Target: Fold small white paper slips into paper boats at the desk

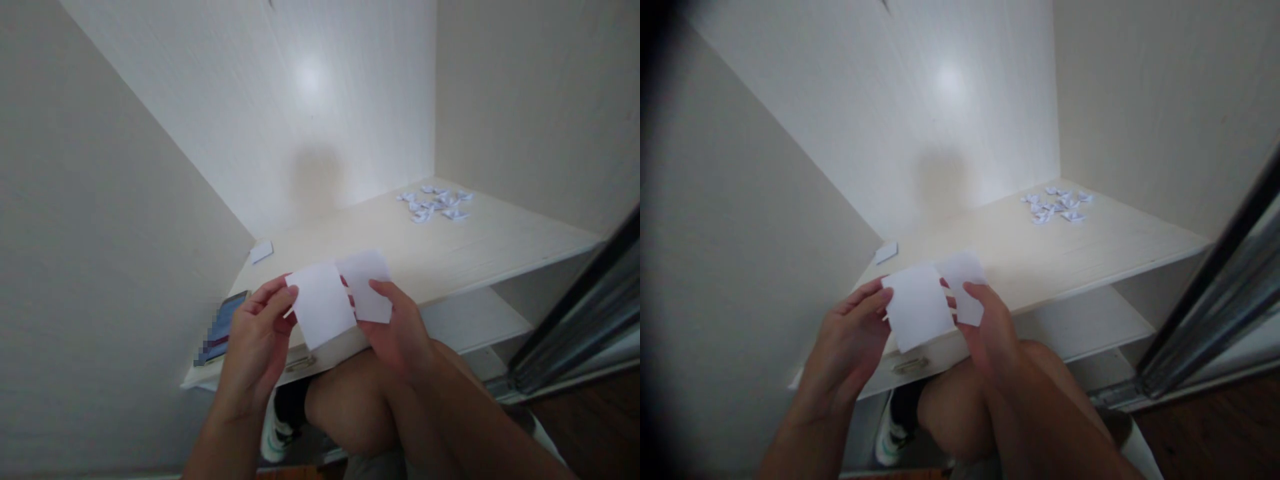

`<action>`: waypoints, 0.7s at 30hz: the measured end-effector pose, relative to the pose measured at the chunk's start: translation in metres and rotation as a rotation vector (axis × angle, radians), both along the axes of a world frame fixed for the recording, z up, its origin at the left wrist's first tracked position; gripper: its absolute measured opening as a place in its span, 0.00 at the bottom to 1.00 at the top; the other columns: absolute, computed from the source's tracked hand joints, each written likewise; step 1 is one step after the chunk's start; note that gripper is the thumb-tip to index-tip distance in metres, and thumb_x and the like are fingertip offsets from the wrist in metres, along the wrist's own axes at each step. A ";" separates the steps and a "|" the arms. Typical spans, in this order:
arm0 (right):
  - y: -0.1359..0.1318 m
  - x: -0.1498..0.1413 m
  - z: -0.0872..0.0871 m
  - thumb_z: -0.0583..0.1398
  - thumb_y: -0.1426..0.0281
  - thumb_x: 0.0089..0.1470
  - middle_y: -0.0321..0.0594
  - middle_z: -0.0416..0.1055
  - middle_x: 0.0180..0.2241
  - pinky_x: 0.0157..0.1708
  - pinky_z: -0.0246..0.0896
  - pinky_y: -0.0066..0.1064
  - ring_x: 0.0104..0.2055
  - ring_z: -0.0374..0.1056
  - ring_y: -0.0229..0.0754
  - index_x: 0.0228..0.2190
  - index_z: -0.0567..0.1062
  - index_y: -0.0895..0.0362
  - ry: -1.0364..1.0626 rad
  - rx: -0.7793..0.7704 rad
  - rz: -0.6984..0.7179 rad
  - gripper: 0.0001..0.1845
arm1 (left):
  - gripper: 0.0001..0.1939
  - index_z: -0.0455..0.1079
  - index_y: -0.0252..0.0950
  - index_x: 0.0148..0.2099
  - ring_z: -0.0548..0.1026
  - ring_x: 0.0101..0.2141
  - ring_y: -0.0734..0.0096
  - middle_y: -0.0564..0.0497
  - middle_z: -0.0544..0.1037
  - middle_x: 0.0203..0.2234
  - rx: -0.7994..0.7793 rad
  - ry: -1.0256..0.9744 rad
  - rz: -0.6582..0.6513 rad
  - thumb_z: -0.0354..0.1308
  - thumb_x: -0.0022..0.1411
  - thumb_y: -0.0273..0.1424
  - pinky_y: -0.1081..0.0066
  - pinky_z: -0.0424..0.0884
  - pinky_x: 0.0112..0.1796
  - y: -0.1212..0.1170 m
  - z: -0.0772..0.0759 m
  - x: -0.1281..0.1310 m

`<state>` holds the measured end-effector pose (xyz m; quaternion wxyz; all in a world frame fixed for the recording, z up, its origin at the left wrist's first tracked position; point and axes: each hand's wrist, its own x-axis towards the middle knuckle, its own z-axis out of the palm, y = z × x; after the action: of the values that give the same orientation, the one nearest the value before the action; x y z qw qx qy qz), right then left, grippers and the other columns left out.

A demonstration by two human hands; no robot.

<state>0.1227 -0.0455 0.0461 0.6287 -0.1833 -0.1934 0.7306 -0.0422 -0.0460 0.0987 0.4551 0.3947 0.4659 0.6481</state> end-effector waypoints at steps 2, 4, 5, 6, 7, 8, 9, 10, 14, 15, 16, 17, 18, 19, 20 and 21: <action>0.000 0.003 -0.001 0.62 0.60 0.54 0.53 0.80 0.50 0.40 0.72 0.39 0.46 0.78 0.53 0.44 0.79 0.60 0.006 0.006 0.025 0.21 | 0.15 0.81 0.34 0.36 0.79 0.32 0.71 0.48 0.83 0.34 -0.007 0.015 -0.005 0.78 0.44 0.28 0.74 0.77 0.32 0.000 0.003 -0.010; 0.000 0.004 -0.003 0.61 0.60 0.55 0.54 0.80 0.52 0.40 0.72 0.40 0.48 0.78 0.55 0.45 0.79 0.60 0.001 0.012 0.021 0.21 | 0.15 0.80 0.34 0.35 0.78 0.31 0.72 0.50 0.83 0.31 0.003 0.023 0.015 0.78 0.43 0.29 0.75 0.75 0.31 -0.001 0.005 -0.017; 0.000 0.004 -0.004 0.61 0.60 0.55 0.54 0.80 0.53 0.40 0.72 0.41 0.48 0.78 0.55 0.46 0.79 0.59 -0.006 0.016 0.014 0.21 | 0.15 0.80 0.35 0.34 0.77 0.30 0.73 0.51 0.82 0.30 0.014 0.026 0.031 0.78 0.42 0.29 0.75 0.75 0.30 -0.002 0.006 -0.019; 0.000 0.004 -0.004 0.61 0.60 0.56 0.54 0.80 0.52 0.40 0.72 0.42 0.48 0.79 0.56 0.46 0.79 0.59 -0.012 0.019 0.007 0.21 | 0.15 0.80 0.35 0.34 0.76 0.29 0.74 0.52 0.81 0.29 0.026 0.029 0.048 0.78 0.42 0.29 0.75 0.74 0.29 -0.003 0.007 -0.021; 0.000 0.004 -0.005 0.61 0.59 0.56 0.53 0.80 0.52 0.40 0.72 0.42 0.48 0.79 0.56 0.46 0.79 0.58 -0.017 0.020 0.000 0.21 | 0.15 0.79 0.35 0.34 0.76 0.28 0.74 0.53 0.80 0.28 0.035 0.033 0.064 0.78 0.42 0.29 0.75 0.73 0.29 -0.003 0.008 -0.023; -0.001 0.004 -0.005 0.60 0.59 0.57 0.53 0.81 0.51 0.39 0.72 0.42 0.48 0.79 0.56 0.46 0.79 0.58 -0.021 0.019 -0.005 0.20 | 0.16 0.79 0.35 0.34 0.75 0.27 0.75 0.54 0.80 0.27 0.039 0.039 0.076 0.78 0.42 0.29 0.75 0.72 0.28 -0.003 0.007 -0.025; -0.001 0.004 -0.005 0.60 0.59 0.57 0.53 0.81 0.51 0.39 0.72 0.42 0.48 0.79 0.56 0.46 0.79 0.58 -0.023 0.015 -0.010 0.20 | 0.16 0.79 0.35 0.35 0.74 0.27 0.75 0.54 0.79 0.27 0.039 0.047 0.082 0.78 0.42 0.30 0.76 0.71 0.27 -0.002 0.006 -0.026; 0.000 0.004 -0.005 0.60 0.59 0.57 0.53 0.81 0.51 0.39 0.72 0.42 0.47 0.80 0.56 0.45 0.79 0.58 -0.028 0.005 -0.014 0.20 | 0.17 0.78 0.34 0.35 0.73 0.27 0.76 0.54 0.79 0.27 0.034 0.060 0.083 0.78 0.43 0.32 0.76 0.69 0.27 0.001 0.004 -0.027; 0.006 0.006 -0.005 0.62 0.60 0.57 0.52 0.82 0.48 0.40 0.74 0.41 0.48 0.79 0.54 0.43 0.79 0.58 -0.114 -0.089 -0.128 0.17 | 0.19 0.77 0.34 0.38 0.71 0.27 0.77 0.54 0.77 0.28 0.010 0.206 0.099 0.74 0.49 0.41 0.76 0.65 0.28 0.028 -0.018 -0.028; 0.010 0.007 -0.006 0.64 0.61 0.56 0.51 0.82 0.48 0.40 0.74 0.41 0.49 0.79 0.53 0.43 0.79 0.57 -0.148 -0.121 -0.176 0.16 | 0.19 0.76 0.33 0.38 0.71 0.27 0.75 0.54 0.77 0.27 0.004 0.225 0.099 0.72 0.49 0.42 0.75 0.65 0.28 0.039 -0.025 -0.028; 0.014 0.009 -0.006 0.65 0.61 0.55 0.50 0.82 0.48 0.39 0.75 0.41 0.49 0.78 0.52 0.43 0.78 0.56 -0.183 -0.146 -0.221 0.16 | 0.19 0.76 0.33 0.37 0.71 0.27 0.74 0.53 0.77 0.27 0.000 0.236 0.091 0.71 0.50 0.43 0.74 0.65 0.29 0.051 -0.033 -0.028; 0.020 0.010 -0.006 0.66 0.61 0.54 0.48 0.81 0.48 0.38 0.75 0.40 0.48 0.77 0.51 0.42 0.78 0.55 -0.223 -0.162 -0.266 0.16 | 0.19 0.75 0.32 0.37 0.71 0.27 0.73 0.53 0.76 0.26 -0.003 0.247 0.079 0.69 0.52 0.43 0.73 0.65 0.29 0.064 -0.041 -0.027; 0.026 0.012 -0.005 0.68 0.62 0.52 0.47 0.81 0.48 0.36 0.75 0.39 0.47 0.77 0.50 0.42 0.78 0.55 -0.275 -0.164 -0.302 0.16 | 0.18 0.74 0.32 0.35 0.70 0.26 0.73 0.53 0.75 0.25 0.000 0.261 0.074 0.67 0.54 0.44 0.73 0.64 0.29 0.077 -0.048 -0.028; 0.032 0.013 -0.004 0.68 0.63 0.51 0.47 0.81 0.47 0.34 0.74 0.36 0.45 0.77 0.48 0.41 0.79 0.55 -0.344 -0.150 -0.329 0.15 | 0.17 0.74 0.33 0.35 0.70 0.26 0.72 0.52 0.75 0.25 0.005 0.275 0.068 0.64 0.56 0.43 0.72 0.64 0.29 0.090 -0.055 -0.028; 0.040 0.014 -0.002 0.69 0.63 0.51 0.46 0.81 0.46 0.31 0.73 0.34 0.42 0.77 0.47 0.39 0.79 0.56 -0.428 -0.127 -0.344 0.15 | 0.16 0.73 0.32 0.35 0.70 0.27 0.71 0.52 0.74 0.25 0.013 0.294 0.067 0.62 0.58 0.43 0.71 0.63 0.29 0.102 -0.062 -0.029; 0.048 0.015 0.002 0.69 0.63 0.50 0.46 0.81 0.43 0.28 0.70 0.32 0.39 0.76 0.46 0.38 0.80 0.57 -0.522 -0.093 -0.345 0.14 | 0.15 0.73 0.32 0.35 0.70 0.27 0.71 0.52 0.74 0.24 0.025 0.316 0.072 0.61 0.59 0.42 0.71 0.63 0.29 0.115 -0.068 -0.029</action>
<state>0.1377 0.0023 0.0485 0.6635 -0.4233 -0.2808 0.5492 -0.0715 0.0689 0.0310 0.3478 0.4803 0.5375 0.5995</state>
